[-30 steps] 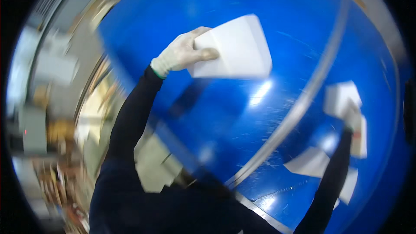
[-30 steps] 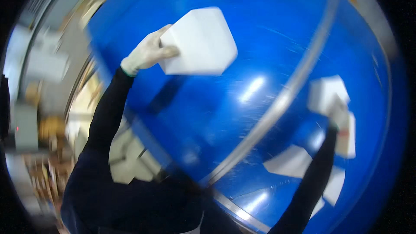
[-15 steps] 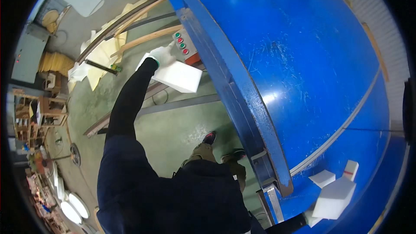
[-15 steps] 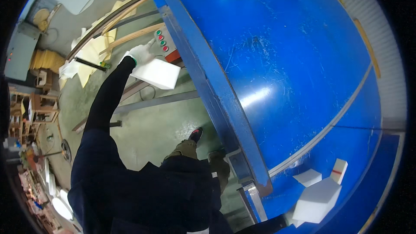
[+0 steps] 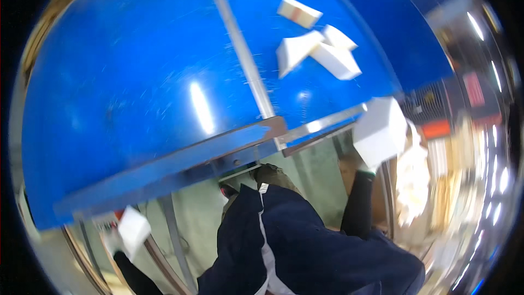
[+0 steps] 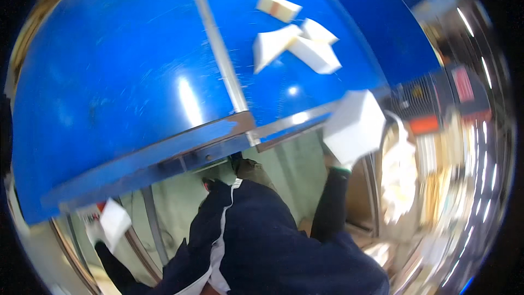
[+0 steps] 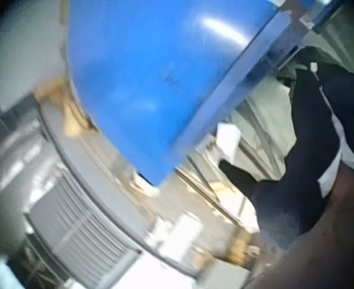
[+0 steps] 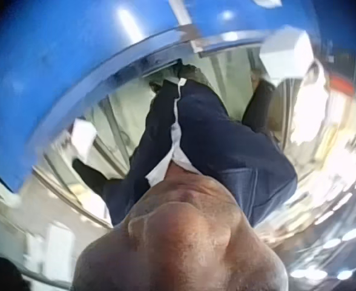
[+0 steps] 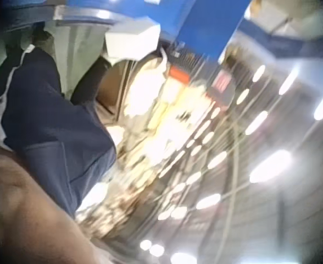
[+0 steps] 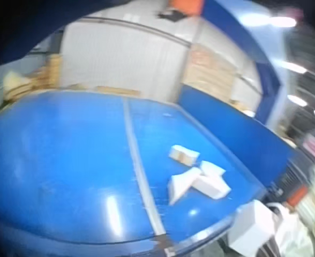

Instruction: The person uses a large blue band saw to cut a circular shape out of a rectangular white foam block. They guide the foam along the blade to follow a pre-drawn line, then remove the cut pieces and place them into a basket.

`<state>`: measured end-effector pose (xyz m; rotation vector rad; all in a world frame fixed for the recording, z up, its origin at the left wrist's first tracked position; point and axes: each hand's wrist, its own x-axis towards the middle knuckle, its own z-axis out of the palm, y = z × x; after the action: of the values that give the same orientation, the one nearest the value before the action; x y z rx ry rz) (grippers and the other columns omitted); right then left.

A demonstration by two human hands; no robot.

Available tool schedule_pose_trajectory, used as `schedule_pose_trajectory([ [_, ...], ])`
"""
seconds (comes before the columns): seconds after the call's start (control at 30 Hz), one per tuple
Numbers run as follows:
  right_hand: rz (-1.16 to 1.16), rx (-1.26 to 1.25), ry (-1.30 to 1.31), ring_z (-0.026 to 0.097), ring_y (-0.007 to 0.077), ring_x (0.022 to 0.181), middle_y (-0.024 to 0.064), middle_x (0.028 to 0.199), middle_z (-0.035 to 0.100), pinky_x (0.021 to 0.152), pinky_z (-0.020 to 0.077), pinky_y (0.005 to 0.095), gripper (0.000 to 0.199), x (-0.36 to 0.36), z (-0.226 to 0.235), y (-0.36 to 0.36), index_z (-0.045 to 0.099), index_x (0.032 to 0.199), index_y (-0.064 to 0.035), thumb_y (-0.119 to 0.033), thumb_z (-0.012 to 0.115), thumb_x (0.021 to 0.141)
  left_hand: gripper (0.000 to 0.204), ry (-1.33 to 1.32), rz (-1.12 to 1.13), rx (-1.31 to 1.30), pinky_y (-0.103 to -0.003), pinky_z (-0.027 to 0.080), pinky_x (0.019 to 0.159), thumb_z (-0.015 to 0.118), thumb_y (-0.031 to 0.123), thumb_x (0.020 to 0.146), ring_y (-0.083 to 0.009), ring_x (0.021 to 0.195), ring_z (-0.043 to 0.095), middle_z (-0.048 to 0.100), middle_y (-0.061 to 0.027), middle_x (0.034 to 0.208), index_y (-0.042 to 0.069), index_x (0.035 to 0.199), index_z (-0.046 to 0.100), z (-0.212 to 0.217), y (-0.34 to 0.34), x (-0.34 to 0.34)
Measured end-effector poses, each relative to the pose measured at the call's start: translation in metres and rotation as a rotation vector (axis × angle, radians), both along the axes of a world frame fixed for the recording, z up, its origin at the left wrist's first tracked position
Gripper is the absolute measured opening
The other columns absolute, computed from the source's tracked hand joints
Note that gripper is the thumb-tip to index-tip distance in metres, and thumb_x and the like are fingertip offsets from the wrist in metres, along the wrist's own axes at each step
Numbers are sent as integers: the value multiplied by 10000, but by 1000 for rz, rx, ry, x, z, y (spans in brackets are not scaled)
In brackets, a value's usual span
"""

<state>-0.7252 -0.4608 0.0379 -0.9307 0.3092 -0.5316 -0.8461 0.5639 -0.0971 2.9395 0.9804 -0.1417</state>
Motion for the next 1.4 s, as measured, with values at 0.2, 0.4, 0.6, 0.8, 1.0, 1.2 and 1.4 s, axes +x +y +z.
schedule_pose_trajectory([
  [0.2, -125, 25, -260, 606, 305, 1253, 154, 1401, 598, 1020, 527, 466, 533, -24, -7, -12, 502, 1469, -45, -369, 499, 1047, 530, -216, -127, -5, -526, 510, 957, 610, 394, 953, -436, 1099, 661, 663, -279, 1242, 0, 1307, 630, 16, -83, 38],
  [0.4, -101, 32, -328, 586, 314, 1286, 145, 1446, 569, 1054, 506, 477, 579, 36, 0, -58, 482, 1486, -55, -415, 518, 1035, 495, -375, -126, -246, -503, 497, 991, 617, 321, 952, -401, 1125, 650, 657, -240, 1272, 15, 1340, 611, 51, -312, 10],
  [0.6, 38, 247, -395, 492, 369, 1378, 171, 1529, 490, 1147, 410, 506, 676, 122, 6, -166, 435, 1516, -21, -443, 545, 999, 477, -444, -107, -397, -479, 483, 1026, 624, 249, 950, -367, 1151, 640, 652, -201, 1302, 30, 1373, 592, 88, -450, 40],
  [0.8, 181, 155, -311, 558, 320, 1316, 170, 1473, 535, 1098, 470, 467, 788, 202, 18, -219, 396, 1529, -15, -512, 649, 971, 479, -546, -266, -612, -456, 470, 1060, 630, 176, 949, -333, 1177, 629, 646, -162, 1332, 45, 1406, 573, 124, -600, 102],
  [1.0, 368, 167, -64, 621, 289, 1233, 188, 1347, 613, 1031, 524, 410, 719, 226, 9, -251, 454, 1456, 56, -363, 713, 932, 296, -402, -625, -1091, -412, 464, 1067, 649, 119, 937, -308, 1124, 657, 705, -136, 1218, 4, 1209, 668, 207, -799, 306],
  [1.2, 658, -201, 291, 714, 237, 1052, 146, 1209, 706, 928, 572, 375, 626, 303, 31, -237, 582, 1349, 58, -335, 769, 898, 461, -191, -665, -1242, -399, 357, 1177, 811, 285, 853, -313, 1470, 318, 657, -262, 1301, -2, 1205, 732, 184, -896, 490],
  [1.4, 705, -185, 451, 735, 239, 1005, 162, 1119, 740, 850, 601, 361, 615, 287, 29, -247, 656, 1251, 62, -389, 813, 863, 466, -134, -846, -1116, -399, 467, 1071, 845, 243, 828, -298, 1218, 600, 705, -213, 1200, -45, 1175, 729, 170, -931, 493],
])
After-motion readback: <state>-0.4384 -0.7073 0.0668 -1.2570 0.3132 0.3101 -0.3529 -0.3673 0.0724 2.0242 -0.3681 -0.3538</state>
